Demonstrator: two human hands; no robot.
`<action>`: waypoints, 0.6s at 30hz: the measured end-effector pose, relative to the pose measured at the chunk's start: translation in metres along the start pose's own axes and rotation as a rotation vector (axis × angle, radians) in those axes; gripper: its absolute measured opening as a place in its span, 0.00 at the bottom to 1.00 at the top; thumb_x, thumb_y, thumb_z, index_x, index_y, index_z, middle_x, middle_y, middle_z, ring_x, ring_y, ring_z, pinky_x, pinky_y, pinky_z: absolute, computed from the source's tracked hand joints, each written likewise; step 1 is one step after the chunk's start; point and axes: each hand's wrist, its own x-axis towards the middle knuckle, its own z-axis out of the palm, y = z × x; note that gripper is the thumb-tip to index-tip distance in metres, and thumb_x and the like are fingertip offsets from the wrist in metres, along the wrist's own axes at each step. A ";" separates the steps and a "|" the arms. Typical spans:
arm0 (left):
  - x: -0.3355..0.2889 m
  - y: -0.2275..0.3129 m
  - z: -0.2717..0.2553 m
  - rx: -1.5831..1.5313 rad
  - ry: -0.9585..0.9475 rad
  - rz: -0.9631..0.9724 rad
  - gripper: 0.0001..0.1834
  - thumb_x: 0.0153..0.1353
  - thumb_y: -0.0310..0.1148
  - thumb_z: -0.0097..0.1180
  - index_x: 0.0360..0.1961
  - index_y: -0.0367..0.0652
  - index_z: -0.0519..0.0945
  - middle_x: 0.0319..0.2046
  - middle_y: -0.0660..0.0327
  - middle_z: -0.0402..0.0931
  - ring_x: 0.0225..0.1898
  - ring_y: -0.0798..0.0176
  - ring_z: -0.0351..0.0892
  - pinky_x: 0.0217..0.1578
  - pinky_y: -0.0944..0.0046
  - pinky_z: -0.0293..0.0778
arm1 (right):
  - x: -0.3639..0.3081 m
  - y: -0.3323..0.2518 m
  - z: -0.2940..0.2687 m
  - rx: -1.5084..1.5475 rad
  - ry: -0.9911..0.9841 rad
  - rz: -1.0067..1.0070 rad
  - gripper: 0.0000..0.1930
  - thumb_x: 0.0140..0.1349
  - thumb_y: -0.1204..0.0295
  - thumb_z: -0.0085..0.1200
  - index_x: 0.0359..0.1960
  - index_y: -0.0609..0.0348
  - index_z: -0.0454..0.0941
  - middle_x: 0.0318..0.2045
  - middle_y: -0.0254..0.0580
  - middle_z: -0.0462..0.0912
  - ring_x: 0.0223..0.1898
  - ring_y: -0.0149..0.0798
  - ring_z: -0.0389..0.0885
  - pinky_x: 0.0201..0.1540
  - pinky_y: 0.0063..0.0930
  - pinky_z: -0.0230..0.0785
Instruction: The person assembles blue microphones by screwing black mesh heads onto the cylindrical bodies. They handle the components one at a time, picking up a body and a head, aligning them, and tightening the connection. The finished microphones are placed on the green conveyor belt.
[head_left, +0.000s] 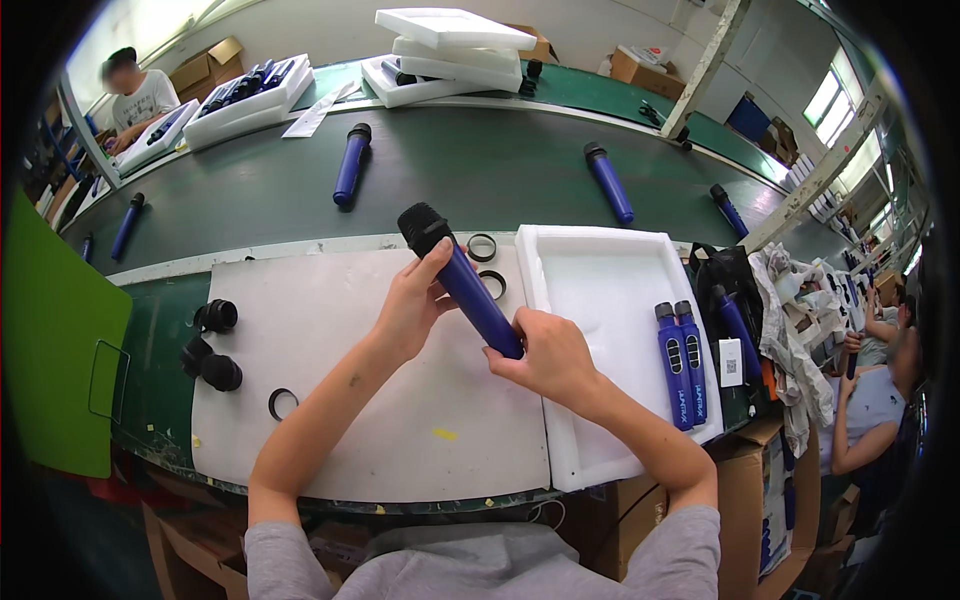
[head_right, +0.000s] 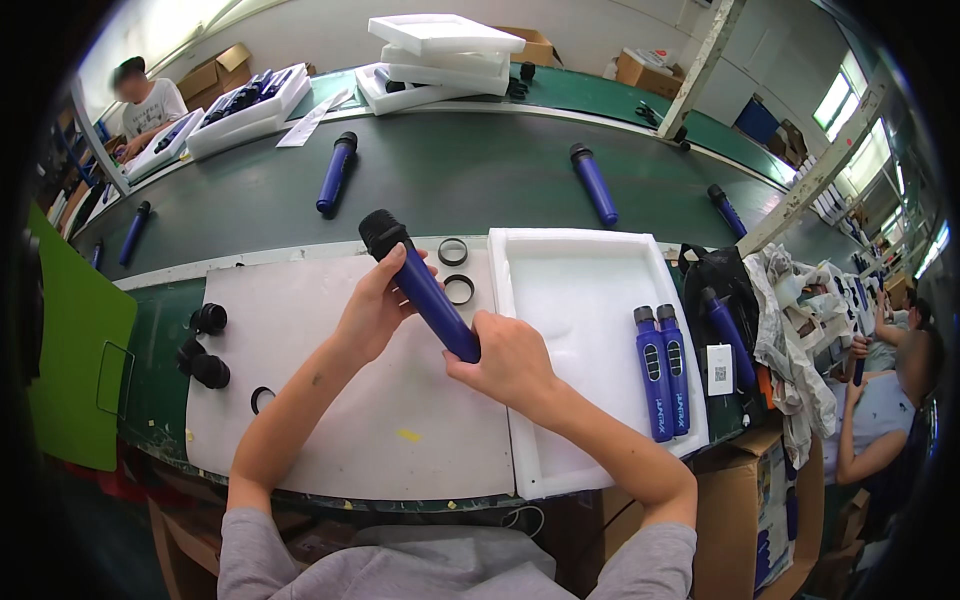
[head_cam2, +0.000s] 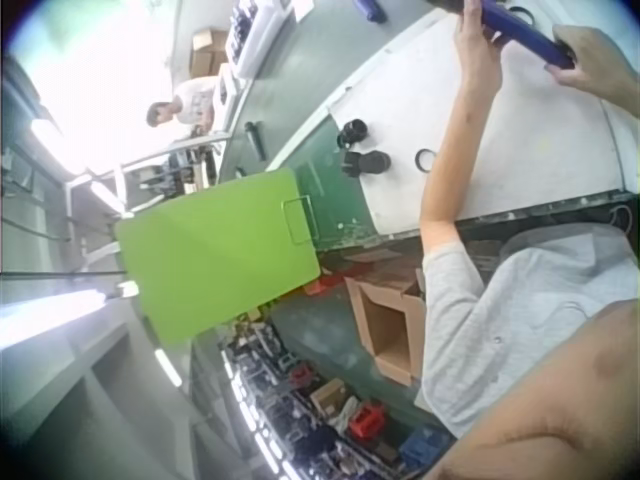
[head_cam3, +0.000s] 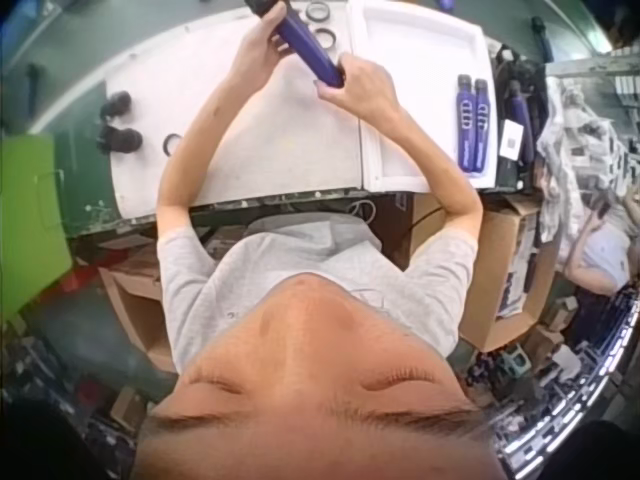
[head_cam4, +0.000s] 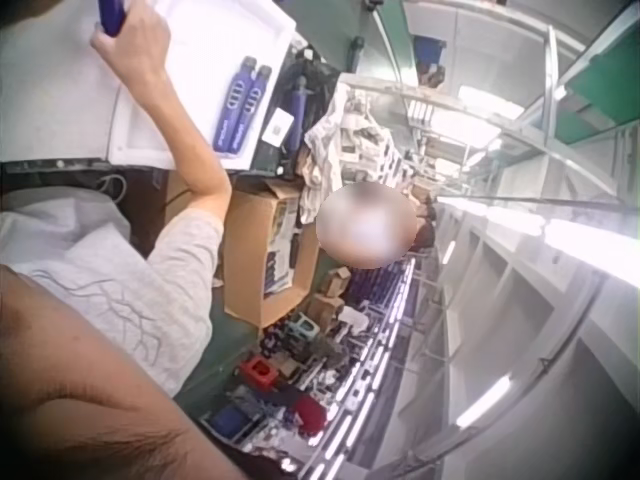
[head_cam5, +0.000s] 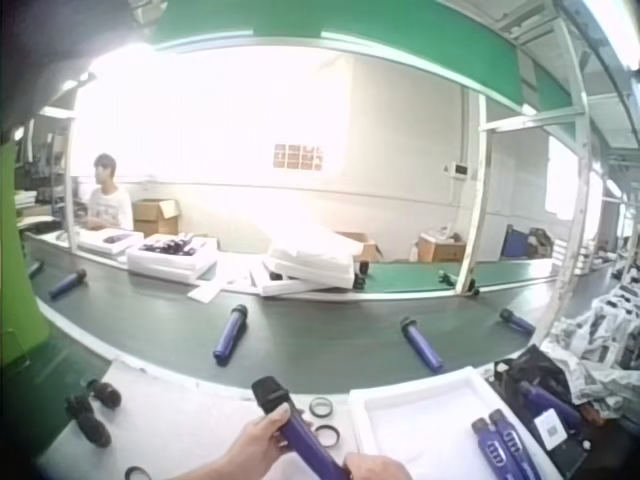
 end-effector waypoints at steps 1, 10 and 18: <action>0.001 -0.001 -0.002 0.009 0.000 0.004 0.28 0.69 0.57 0.51 0.54 0.43 0.71 0.43 0.58 0.77 0.48 0.60 0.79 0.53 0.55 0.73 | 0.000 0.001 0.001 -0.004 0.006 -0.005 0.19 0.49 0.59 0.66 0.22 0.62 0.73 0.18 0.47 0.78 0.20 0.47 0.78 0.28 0.37 0.72; 0.014 -0.026 -0.023 0.492 0.054 0.443 0.29 0.75 0.53 0.36 0.57 0.38 0.73 0.40 0.56 0.80 0.44 0.62 0.79 0.47 0.59 0.73 | 0.004 0.001 -0.001 -0.011 0.010 -0.059 0.18 0.55 0.58 0.63 0.24 0.62 0.75 0.17 0.46 0.78 0.18 0.48 0.78 0.27 0.39 0.72; 0.014 -0.050 -0.033 1.316 0.227 0.834 0.14 0.60 0.30 0.56 0.45 0.34 0.79 0.42 0.51 0.78 0.51 0.48 0.74 0.54 0.52 0.68 | 0.024 0.004 -0.005 0.171 0.093 0.134 0.21 0.62 0.56 0.58 0.25 0.66 0.76 0.16 0.50 0.78 0.19 0.47 0.78 0.26 0.38 0.69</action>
